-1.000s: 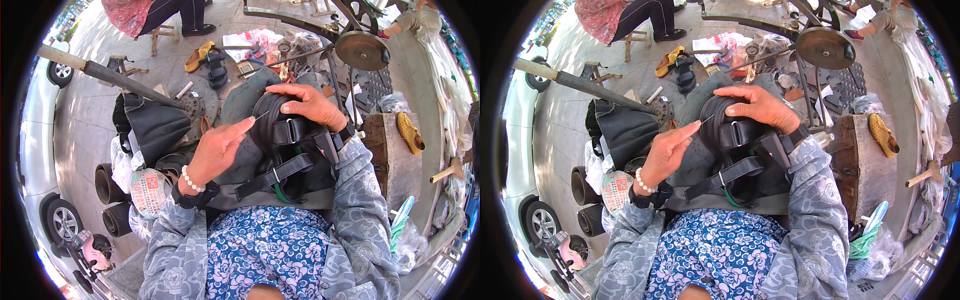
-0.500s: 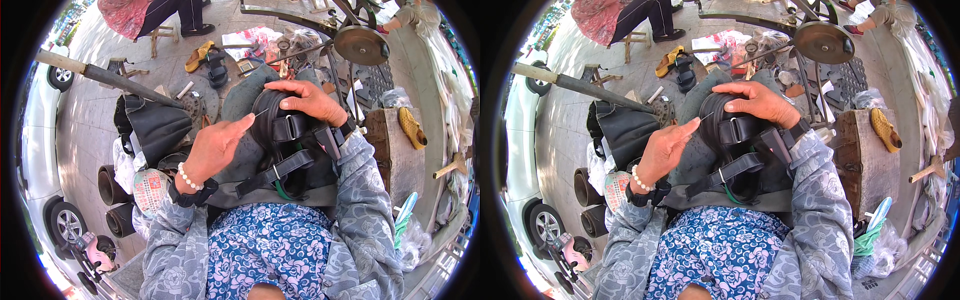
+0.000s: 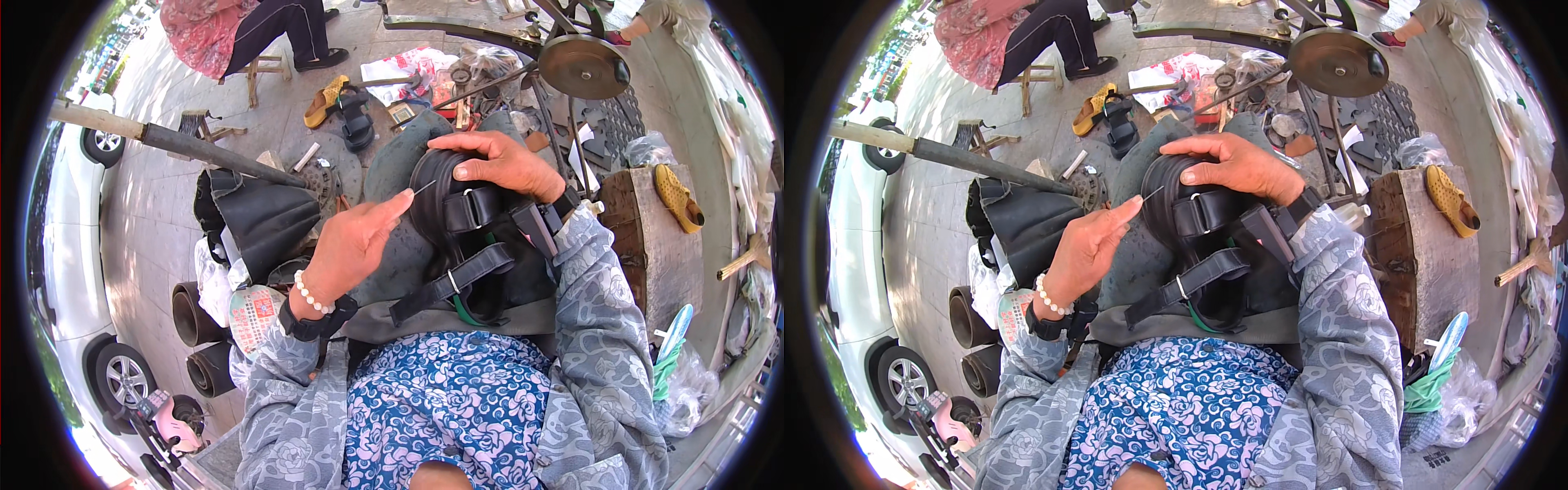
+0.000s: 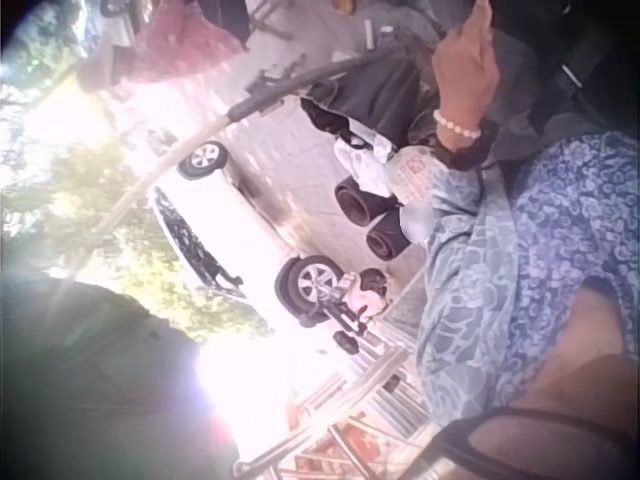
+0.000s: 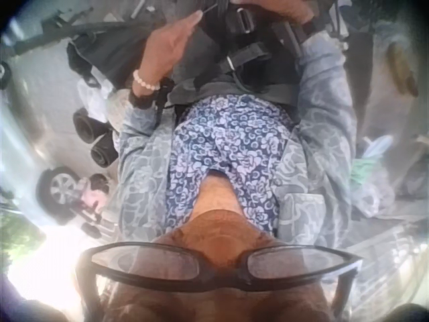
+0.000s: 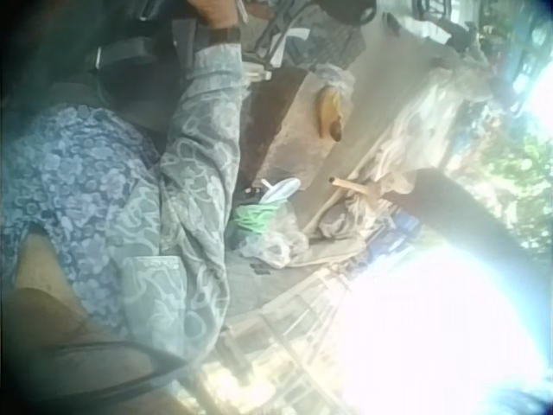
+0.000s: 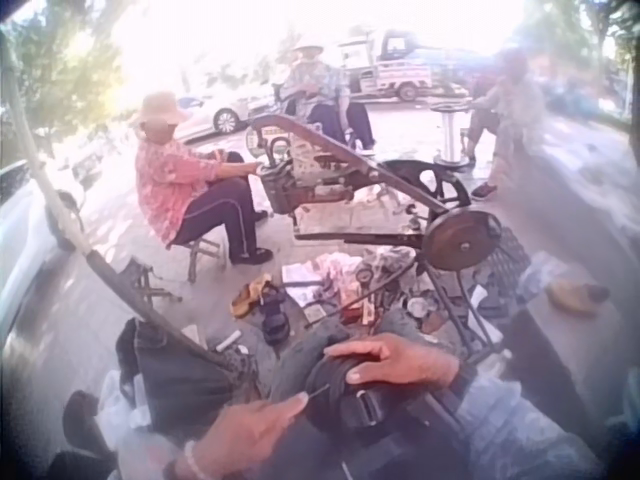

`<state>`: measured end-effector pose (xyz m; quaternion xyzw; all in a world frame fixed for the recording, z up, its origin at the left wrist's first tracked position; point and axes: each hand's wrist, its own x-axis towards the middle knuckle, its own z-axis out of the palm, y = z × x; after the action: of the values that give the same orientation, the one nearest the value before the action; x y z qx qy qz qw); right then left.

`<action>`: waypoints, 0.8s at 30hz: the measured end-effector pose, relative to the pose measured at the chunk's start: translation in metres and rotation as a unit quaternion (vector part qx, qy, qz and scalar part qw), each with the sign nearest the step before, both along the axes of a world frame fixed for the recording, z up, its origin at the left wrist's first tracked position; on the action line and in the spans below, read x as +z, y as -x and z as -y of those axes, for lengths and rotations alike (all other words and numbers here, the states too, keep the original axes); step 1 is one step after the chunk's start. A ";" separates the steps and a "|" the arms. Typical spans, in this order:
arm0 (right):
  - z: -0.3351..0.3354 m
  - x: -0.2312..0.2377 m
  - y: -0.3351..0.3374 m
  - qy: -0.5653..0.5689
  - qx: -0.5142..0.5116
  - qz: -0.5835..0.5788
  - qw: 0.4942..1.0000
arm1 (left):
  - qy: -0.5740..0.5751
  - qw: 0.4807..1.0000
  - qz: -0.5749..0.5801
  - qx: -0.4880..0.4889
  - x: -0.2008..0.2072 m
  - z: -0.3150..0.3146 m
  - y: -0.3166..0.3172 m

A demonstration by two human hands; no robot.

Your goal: Repairing the sole of a black sandal using a hand tool.

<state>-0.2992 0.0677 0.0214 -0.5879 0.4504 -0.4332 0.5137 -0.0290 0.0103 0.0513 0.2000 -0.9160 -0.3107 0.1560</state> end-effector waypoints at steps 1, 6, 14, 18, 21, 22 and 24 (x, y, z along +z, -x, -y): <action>0.000 -0.001 0.001 0.001 -0.001 0.001 1.000 | -0.004 1.000 -0.005 0.004 0.000 -0.001 0.000; -0.001 0.001 0.002 -0.012 0.014 0.002 1.000 | 0.001 1.000 -0.017 0.009 -0.005 -0.001 0.001; 0.000 0.001 0.002 -0.010 0.009 -0.010 1.000 | 0.004 0.999 -0.032 0.020 -0.007 -0.003 0.000; 0.001 -0.002 0.003 -0.016 0.008 0.002 1.000 | -0.003 1.000 -0.006 0.016 -0.002 -0.004 -0.002; 0.001 -0.003 0.003 -0.017 0.010 0.008 1.000 | 0.000 1.000 0.006 0.008 -0.002 -0.002 -0.003; 0.001 -0.003 0.003 -0.018 0.011 0.008 1.000 | 0.010 1.000 0.001 0.003 -0.003 -0.002 -0.003; 0.000 -0.002 0.002 -0.025 0.008 0.009 1.000 | 0.005 1.000 0.005 0.000 0.002 -0.001 -0.002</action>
<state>-0.3015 0.0675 0.0191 -0.5742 0.4519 -0.4228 0.5360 -0.0274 0.0117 0.0528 0.2012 -0.9182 -0.3054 0.1524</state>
